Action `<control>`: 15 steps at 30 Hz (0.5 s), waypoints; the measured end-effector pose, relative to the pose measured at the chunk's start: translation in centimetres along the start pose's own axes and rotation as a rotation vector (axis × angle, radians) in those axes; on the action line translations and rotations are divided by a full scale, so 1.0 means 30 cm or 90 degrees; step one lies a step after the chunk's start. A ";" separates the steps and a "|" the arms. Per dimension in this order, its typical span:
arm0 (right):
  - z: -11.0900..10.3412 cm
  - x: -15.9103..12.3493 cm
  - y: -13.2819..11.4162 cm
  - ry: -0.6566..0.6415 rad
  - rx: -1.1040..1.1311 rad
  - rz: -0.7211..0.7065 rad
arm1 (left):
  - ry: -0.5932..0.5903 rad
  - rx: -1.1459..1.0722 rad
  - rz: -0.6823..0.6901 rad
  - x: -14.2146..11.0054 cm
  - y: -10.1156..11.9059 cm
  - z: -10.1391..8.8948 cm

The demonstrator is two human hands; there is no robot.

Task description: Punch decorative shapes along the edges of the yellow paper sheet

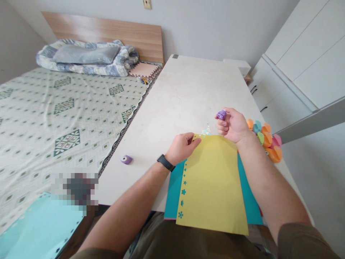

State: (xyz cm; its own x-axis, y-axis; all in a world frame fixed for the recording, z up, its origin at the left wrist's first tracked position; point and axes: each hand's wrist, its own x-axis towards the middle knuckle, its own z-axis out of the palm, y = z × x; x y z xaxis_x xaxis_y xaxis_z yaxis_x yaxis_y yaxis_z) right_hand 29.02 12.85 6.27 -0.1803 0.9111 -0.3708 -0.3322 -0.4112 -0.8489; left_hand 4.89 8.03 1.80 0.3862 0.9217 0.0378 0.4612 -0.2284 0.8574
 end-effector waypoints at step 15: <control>0.012 0.007 0.008 -0.004 -0.017 0.010 | 0.000 0.003 0.001 0.002 -0.002 -0.001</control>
State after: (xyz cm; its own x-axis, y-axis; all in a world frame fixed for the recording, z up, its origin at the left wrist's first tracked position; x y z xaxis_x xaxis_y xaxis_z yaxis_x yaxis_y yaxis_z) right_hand 28.57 12.92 6.13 -0.1909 0.9042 -0.3821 -0.3048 -0.4246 -0.8525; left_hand 4.85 8.10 1.77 0.3864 0.9215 0.0396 0.4637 -0.2312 0.8553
